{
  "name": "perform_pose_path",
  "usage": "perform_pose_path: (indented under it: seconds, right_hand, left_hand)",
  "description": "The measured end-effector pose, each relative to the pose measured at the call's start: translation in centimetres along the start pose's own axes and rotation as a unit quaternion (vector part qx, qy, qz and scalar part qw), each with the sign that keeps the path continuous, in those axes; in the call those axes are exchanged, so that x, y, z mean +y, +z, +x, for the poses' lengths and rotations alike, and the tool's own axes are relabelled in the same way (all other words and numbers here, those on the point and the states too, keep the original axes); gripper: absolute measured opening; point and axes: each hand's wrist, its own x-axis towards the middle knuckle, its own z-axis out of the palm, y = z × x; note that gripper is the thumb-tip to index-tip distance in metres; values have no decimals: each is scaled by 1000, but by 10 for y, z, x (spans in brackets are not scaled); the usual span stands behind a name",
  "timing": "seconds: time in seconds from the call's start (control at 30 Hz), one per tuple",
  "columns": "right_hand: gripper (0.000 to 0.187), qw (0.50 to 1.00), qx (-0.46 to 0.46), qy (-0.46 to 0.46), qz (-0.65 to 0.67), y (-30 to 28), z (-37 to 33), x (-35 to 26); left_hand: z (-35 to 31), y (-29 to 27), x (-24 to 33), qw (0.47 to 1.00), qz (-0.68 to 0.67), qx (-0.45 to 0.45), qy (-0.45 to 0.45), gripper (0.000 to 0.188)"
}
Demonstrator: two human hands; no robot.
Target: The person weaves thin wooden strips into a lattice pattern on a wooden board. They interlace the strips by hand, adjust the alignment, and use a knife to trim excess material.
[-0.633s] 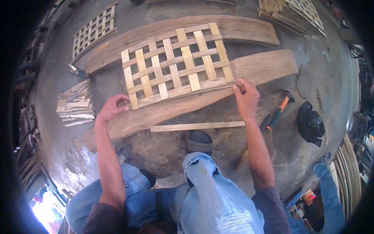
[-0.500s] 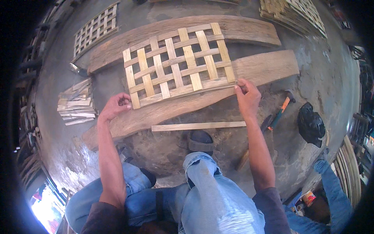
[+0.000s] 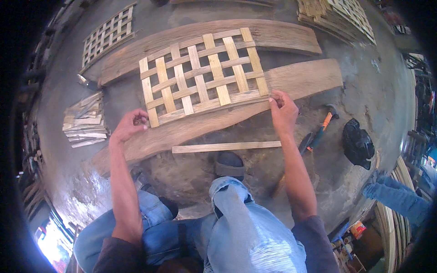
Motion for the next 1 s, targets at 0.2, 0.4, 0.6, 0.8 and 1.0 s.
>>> perform_pose_path:
  seconds: [0.2, 0.4, 0.6, 0.8, 1.0]
  right_hand:
    - [29, 998, -31, -17, -47, -5, 2, -5]
    - [33, 994, -54, -54, -73, -13, 12, -1]
    - [34, 995, -38, -78, -56, -9, 8, 3]
    - [32, 996, 3, -87, -23, -6, 4, 14]
    - [31, 997, 13, -74, -2, -4, 2, 14]
  left_hand:
    - [3, -6, -8, 999, 20, -26, -17, 41]
    - [14, 4, 5, 991, -124, 58, 13, 28]
    - [32, 19, -8, 981, -167, 94, -18, 20]
    - [37, 19, -13, 980, -175, 89, -18, 17]
    - [35, 19, -9, 973, -213, 81, -25, 21]
